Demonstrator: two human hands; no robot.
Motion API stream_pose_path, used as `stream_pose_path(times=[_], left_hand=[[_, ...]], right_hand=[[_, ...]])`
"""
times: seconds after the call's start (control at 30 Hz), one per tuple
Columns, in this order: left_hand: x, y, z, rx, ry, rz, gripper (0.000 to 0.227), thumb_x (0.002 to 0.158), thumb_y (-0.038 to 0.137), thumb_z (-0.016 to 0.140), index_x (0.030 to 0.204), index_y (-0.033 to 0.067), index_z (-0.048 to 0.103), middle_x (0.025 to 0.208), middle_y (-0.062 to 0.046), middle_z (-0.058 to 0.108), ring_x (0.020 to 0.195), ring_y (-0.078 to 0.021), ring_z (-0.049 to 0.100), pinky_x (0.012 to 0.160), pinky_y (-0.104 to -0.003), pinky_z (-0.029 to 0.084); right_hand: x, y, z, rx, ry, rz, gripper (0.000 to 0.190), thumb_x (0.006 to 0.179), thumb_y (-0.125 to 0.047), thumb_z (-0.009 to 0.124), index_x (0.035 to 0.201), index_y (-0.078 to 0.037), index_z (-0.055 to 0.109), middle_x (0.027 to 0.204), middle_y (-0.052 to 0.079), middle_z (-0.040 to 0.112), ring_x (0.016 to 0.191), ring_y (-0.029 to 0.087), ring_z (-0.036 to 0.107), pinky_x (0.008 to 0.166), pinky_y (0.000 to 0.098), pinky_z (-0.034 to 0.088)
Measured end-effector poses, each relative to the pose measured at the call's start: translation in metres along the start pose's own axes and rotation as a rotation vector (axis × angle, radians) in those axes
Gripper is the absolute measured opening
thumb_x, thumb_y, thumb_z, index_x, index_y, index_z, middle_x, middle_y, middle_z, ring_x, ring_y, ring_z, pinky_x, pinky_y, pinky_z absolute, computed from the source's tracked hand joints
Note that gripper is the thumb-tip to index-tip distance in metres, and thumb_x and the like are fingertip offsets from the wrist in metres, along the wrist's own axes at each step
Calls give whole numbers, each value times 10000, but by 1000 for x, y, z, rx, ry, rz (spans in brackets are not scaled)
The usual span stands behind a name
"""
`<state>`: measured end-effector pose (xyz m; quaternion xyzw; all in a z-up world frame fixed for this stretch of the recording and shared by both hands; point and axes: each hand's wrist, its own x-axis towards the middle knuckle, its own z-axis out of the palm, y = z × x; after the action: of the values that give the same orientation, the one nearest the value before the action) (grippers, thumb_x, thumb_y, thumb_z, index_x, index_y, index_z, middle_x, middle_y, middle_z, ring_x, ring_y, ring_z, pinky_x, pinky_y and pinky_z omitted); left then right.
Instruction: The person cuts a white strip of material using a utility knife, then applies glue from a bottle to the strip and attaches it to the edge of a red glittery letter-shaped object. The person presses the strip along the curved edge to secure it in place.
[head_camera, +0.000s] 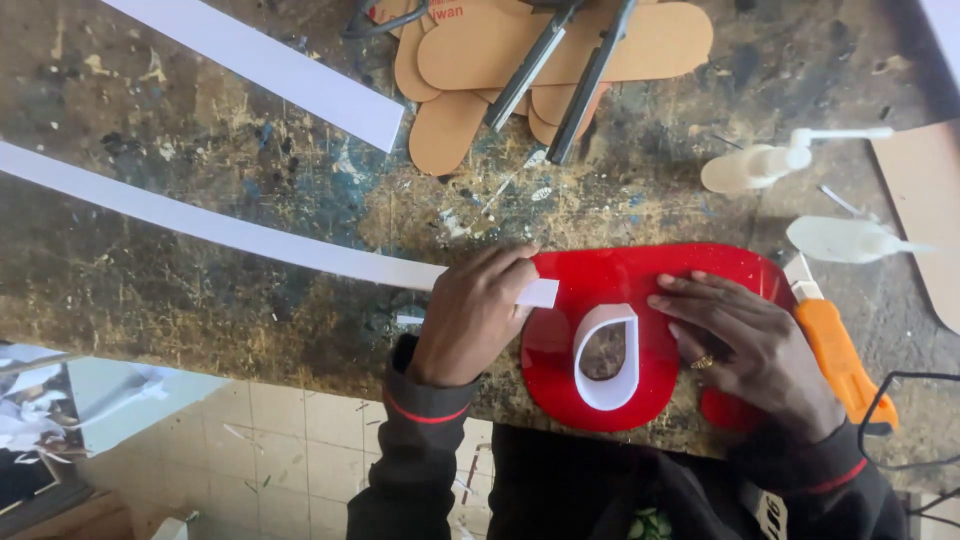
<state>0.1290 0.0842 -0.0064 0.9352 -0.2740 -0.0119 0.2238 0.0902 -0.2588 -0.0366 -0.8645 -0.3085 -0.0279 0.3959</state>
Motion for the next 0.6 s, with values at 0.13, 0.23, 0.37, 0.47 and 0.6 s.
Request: stream_pose_path(times=[0.13,0.23,0.37,0.47,0.6], left_hand=[[7,-9,27,92,-2,4,164,967,59,884,1099,55,787,1124,-87,792,931,-224,726,716,-345,619],[13,-4,25,75,-3,-16,195,1065,133,839,1097,117,648,973,-60,708,794,-189,621,597,-338,513],[26,-13,20,-3,-132,-64,255,1001,163,910,1091,85,684,833,-44,739,629,-149,625,509,-323,545],[47,-22,2,-128,-307,-30,259,1014,230,862,1219,75,837,942,-107,856,732,-251,753,655,-436,582],[65,-18,1,-41,-398,-13,336,1091,406,749,1256,113,756,1036,-140,865,810,-360,794,692,-514,569]], right_hand=[[-3,-4,-5,56,-15,-26,429,992,-155,830,1408,-67,768,1493,117,771,1436,320,736,1301,496,574],[-4,-6,-7,73,-10,-47,427,984,-160,835,1396,-66,774,1508,143,761,1438,332,731,1278,495,583],[-9,-6,-6,82,-22,2,410,1019,-162,785,1425,-101,770,1529,115,756,1465,324,708,1249,491,583],[-6,-15,-7,96,17,26,372,1018,-113,791,1389,-89,791,1498,115,771,1435,308,726,1234,458,601],[-8,-20,-6,72,39,12,370,1020,-124,784,1389,-96,792,1486,115,779,1424,313,735,1223,466,605]])
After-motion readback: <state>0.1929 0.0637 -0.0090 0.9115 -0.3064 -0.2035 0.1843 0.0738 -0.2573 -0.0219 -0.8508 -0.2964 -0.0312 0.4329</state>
